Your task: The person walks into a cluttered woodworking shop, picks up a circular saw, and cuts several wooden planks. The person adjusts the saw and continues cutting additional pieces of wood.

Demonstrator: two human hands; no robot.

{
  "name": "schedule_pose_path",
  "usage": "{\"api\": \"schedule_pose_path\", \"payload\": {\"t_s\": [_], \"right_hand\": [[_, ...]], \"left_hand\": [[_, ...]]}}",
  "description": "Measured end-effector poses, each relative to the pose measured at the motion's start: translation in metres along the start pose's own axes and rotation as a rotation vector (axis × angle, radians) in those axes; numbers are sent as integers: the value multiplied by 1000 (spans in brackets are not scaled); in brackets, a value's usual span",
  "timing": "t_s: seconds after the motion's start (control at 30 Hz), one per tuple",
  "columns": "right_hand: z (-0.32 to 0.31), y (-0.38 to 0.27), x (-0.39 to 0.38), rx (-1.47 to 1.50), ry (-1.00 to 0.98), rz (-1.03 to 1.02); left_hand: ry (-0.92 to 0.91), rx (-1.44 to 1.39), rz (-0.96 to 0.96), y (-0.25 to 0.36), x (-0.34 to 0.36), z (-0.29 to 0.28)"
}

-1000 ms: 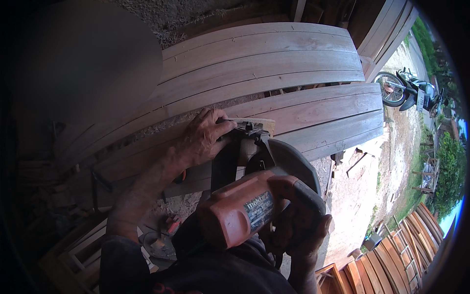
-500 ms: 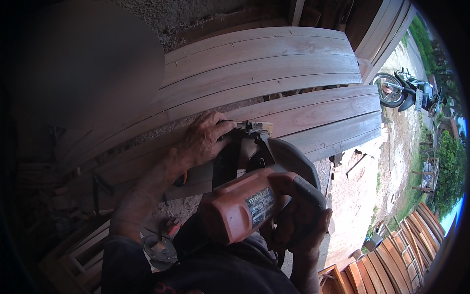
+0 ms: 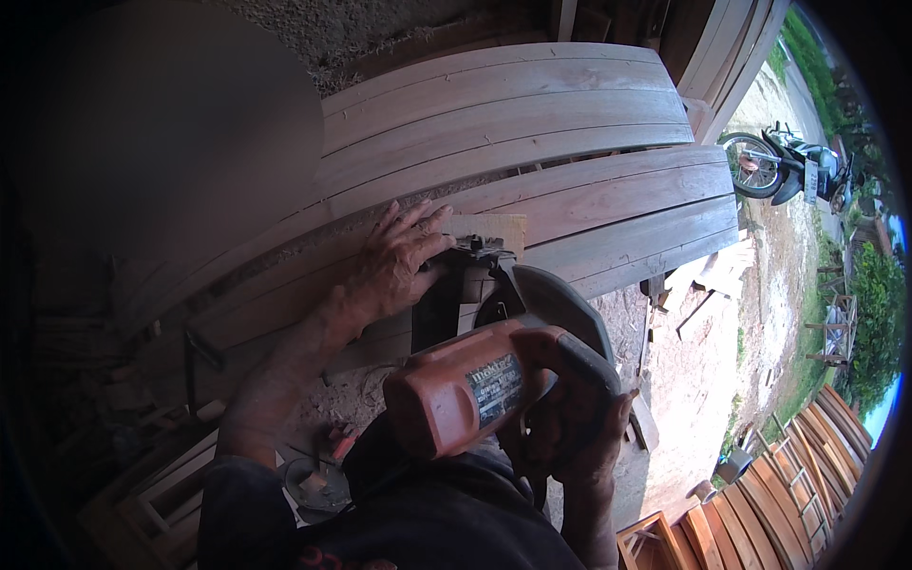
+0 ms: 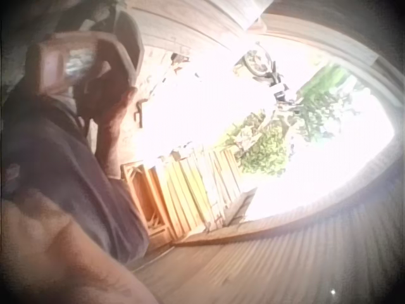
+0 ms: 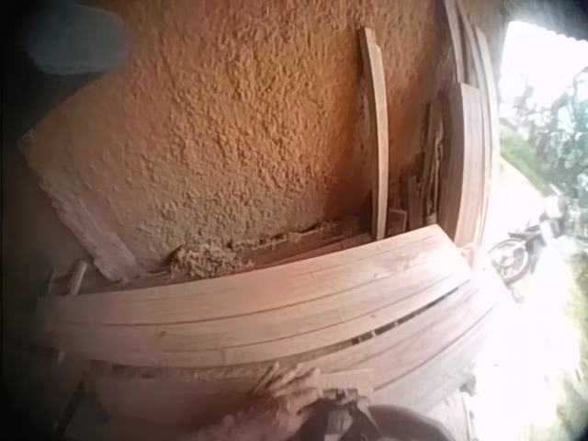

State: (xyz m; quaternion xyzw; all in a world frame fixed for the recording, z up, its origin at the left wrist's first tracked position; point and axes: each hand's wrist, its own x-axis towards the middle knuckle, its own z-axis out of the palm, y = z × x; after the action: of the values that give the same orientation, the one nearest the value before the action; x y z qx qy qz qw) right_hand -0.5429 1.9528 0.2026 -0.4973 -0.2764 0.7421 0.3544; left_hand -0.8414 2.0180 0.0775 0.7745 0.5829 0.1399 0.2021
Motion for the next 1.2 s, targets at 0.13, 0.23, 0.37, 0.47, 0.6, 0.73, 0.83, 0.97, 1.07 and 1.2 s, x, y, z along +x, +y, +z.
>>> {"api": "schedule_pose_path", "payload": {"t_s": [0.13,0.23,0.37,0.47,0.6,0.73,0.83,0.97,1.07,1.2], "right_hand": [[-3,10,-12,56,-5,-9],[-10,19,-23,40,-15,-13],[-30,32,-51,-234,-19,-182],[-58,23,-90,-469,48,-330],[-88,19,-125,-589,262,-475],[-106,25,-141,-628,402,-558],[-110,33,-149,-616,545,-585],[-117,39,-165,-457,538,-556],[-122,40,-170,-437,524,-543],[-125,44,-168,-421,506,-594]], "left_hand": [[31,30,8,7,-10,4],[51,76,28,14,-16,7],[54,-83,49,16,-28,2],[20,-44,-46,11,-32,-3],[-121,289,0,14,-19,6],[-170,265,-72,17,4,6],[-277,56,-157,10,23,-14],[-376,-246,-164,-10,55,-41],[-421,-364,-195,-20,65,-47],[-449,-500,-284,-24,68,-49]]}}
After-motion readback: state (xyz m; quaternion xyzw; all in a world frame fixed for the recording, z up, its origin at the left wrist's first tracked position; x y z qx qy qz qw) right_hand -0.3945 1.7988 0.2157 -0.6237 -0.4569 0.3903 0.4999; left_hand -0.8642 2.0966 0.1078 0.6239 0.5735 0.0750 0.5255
